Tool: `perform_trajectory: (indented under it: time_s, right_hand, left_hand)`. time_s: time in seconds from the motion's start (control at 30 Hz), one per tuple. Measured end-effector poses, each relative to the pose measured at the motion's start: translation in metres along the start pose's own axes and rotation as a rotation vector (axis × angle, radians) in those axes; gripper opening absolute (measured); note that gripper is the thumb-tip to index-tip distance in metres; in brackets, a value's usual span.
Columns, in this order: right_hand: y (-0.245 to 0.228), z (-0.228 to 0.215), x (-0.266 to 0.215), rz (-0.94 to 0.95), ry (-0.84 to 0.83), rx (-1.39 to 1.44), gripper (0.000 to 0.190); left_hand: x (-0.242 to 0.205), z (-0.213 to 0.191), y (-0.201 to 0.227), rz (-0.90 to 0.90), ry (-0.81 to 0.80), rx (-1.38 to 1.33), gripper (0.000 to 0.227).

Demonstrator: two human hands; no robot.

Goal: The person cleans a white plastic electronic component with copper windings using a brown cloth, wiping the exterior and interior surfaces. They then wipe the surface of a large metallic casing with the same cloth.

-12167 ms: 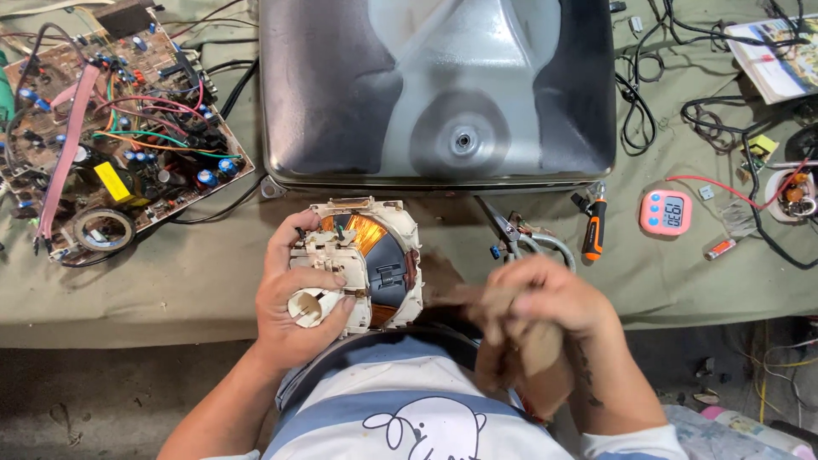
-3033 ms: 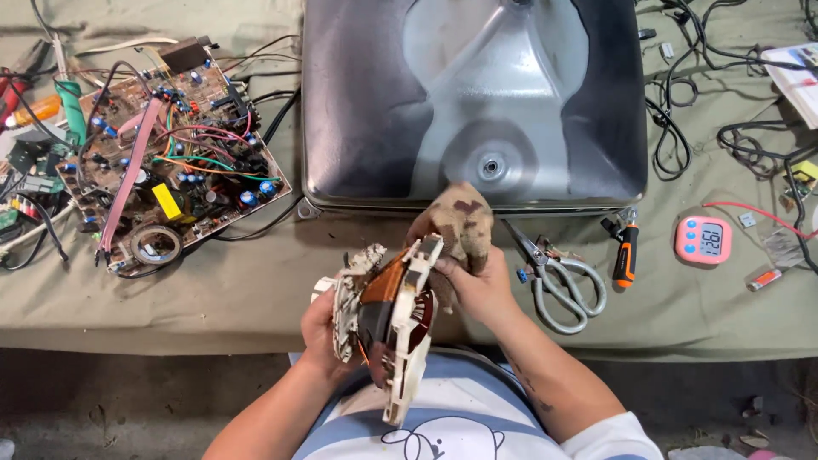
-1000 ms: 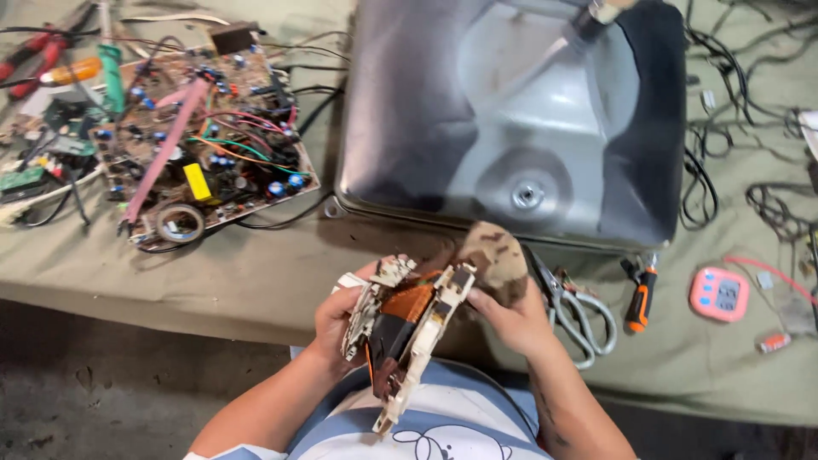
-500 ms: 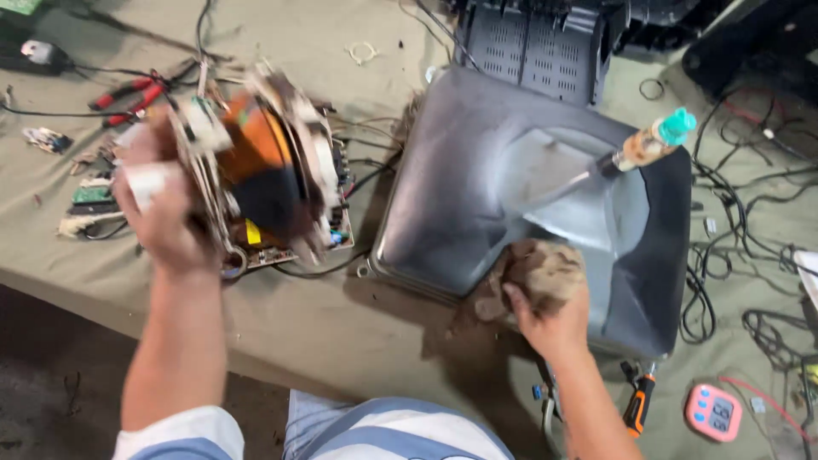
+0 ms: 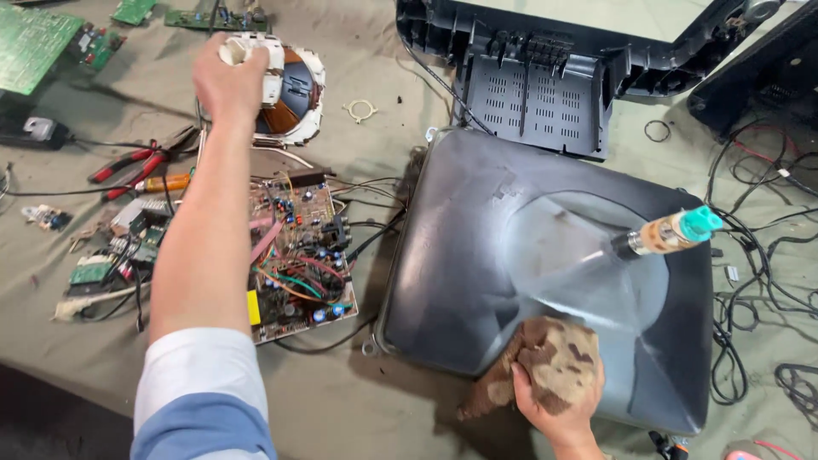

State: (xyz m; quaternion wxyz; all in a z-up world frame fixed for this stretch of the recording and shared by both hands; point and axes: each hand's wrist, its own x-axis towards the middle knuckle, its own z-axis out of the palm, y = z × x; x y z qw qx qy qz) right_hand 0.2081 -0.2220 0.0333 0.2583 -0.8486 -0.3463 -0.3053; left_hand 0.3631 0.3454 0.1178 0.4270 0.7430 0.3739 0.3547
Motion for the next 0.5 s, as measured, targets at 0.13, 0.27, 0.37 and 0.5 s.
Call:
perform_trajectory:
  time_s: [0.13,0.27,0.37,0.5]
  right_hand:
    - [0.007,0.012,-0.018,0.046,-0.003,-0.029,0.02]
    - [0.033,0.025,-0.066,0.047,-0.013,-0.214,0.038]
    - [0.036,0.026,-0.066,0.048,-0.003,-0.167,0.035]
    - [0.033,0.026,-0.063,0.053,0.016,-0.158,0.034]
  left_hand:
    - [0.027,0.043,-0.026,-0.113,-0.022,0.186,0.068]
    - [0.053,0.078,-0.059,-0.078,-0.02,0.288,0.075]
    - [0.056,0.086,-0.063,-0.069,-0.072,0.347,0.079]
    - [0.051,0.087,-0.066,-0.059,-0.133,0.423,0.078]
